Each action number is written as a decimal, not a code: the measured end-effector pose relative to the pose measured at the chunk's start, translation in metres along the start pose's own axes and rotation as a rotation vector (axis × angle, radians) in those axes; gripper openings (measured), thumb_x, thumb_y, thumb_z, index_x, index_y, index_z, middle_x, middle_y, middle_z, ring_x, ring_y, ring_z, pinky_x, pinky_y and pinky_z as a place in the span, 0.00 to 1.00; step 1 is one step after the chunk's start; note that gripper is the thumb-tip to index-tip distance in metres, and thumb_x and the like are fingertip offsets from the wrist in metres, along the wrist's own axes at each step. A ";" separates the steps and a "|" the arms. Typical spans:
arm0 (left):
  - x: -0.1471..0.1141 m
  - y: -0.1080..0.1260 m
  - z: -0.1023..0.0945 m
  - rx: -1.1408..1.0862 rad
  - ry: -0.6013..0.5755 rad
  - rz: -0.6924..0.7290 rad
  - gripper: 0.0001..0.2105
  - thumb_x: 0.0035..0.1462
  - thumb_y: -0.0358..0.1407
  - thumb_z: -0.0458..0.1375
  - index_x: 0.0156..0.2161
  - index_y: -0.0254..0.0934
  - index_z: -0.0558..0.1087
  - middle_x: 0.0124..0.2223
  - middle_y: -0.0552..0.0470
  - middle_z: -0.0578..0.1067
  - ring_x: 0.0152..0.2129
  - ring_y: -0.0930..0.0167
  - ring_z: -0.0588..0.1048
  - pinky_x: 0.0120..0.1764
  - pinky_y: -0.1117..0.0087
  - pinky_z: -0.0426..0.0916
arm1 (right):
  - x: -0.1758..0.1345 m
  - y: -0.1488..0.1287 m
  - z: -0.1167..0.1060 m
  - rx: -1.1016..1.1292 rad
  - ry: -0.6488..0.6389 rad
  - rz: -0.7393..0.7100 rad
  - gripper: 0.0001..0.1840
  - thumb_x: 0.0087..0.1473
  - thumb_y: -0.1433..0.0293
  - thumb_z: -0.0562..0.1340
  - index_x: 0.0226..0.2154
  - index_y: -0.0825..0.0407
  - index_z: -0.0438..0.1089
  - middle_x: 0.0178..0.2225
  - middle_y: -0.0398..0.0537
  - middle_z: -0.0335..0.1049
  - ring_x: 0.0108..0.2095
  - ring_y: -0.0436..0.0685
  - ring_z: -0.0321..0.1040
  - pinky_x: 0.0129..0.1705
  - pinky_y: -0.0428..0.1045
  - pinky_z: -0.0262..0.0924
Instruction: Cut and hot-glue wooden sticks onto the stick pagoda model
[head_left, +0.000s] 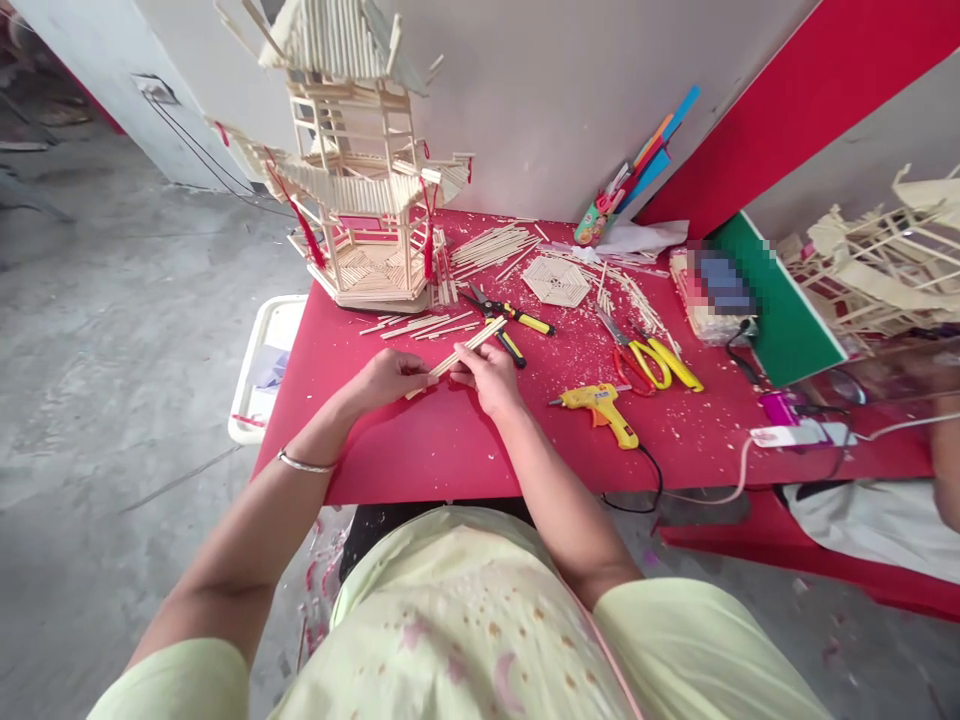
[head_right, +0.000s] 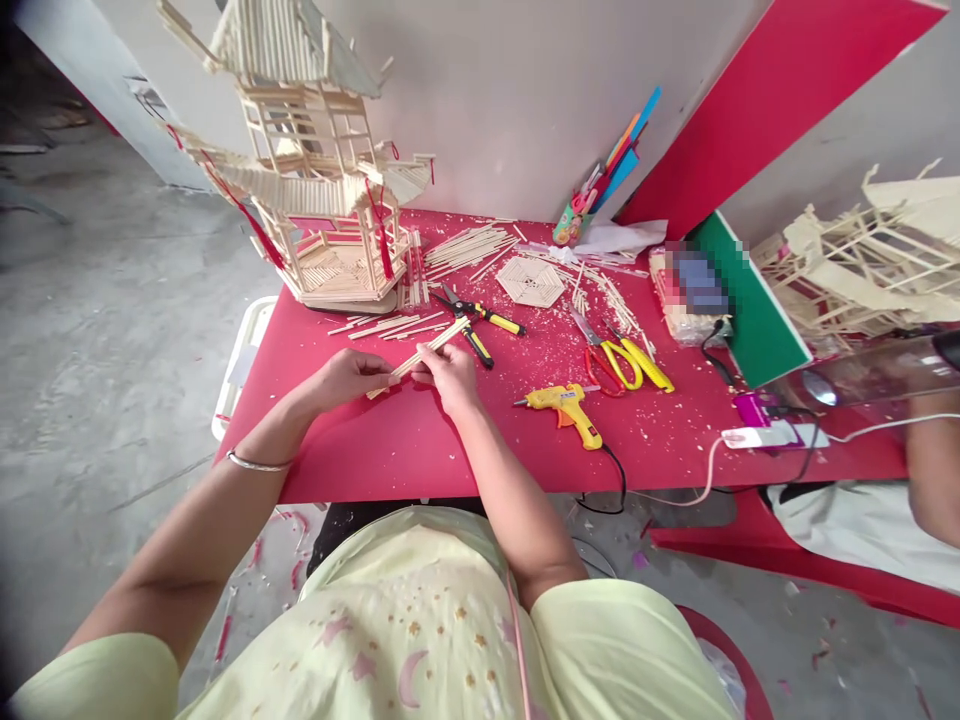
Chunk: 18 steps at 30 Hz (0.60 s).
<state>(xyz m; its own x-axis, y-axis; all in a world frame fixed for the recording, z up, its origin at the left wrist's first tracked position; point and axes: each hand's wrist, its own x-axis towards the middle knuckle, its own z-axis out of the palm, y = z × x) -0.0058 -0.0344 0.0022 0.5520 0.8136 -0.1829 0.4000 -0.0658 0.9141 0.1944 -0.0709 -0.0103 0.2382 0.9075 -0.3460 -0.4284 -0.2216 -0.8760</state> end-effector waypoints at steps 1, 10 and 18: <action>0.000 -0.002 -0.005 -0.037 0.074 0.006 0.18 0.51 0.49 0.71 0.27 0.35 0.80 0.23 0.52 0.73 0.21 0.75 0.66 0.24 0.74 0.58 | 0.002 -0.002 0.004 0.044 0.020 -0.002 0.10 0.52 0.69 0.75 0.28 0.54 0.74 0.21 0.38 0.74 0.22 0.47 0.73 0.27 0.41 0.74; 0.019 -0.013 -0.031 -1.063 0.570 -0.103 0.19 0.34 0.34 0.80 0.30 0.33 0.77 0.26 0.56 0.73 0.19 0.81 0.67 0.17 0.81 0.54 | 0.041 0.005 0.081 0.233 0.157 -0.014 0.18 0.46 0.62 0.78 0.33 0.50 0.72 0.27 0.33 0.75 0.28 0.44 0.75 0.25 0.37 0.68; 0.038 -0.014 -0.026 -1.167 0.781 -0.021 0.15 0.45 0.35 0.77 0.31 0.34 0.74 0.31 0.53 0.78 0.19 0.81 0.71 0.18 0.80 0.61 | 0.052 0.023 0.106 0.234 0.174 -0.020 0.17 0.50 0.62 0.75 0.39 0.50 0.75 0.32 0.38 0.79 0.33 0.47 0.78 0.28 0.38 0.69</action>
<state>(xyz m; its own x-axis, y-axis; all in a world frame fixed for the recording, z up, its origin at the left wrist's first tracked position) -0.0096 0.0124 -0.0082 -0.1448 0.9405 -0.3073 -0.6398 0.1479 0.7542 0.1046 0.0089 -0.0133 0.3857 0.8315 -0.3998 -0.6067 -0.0979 -0.7889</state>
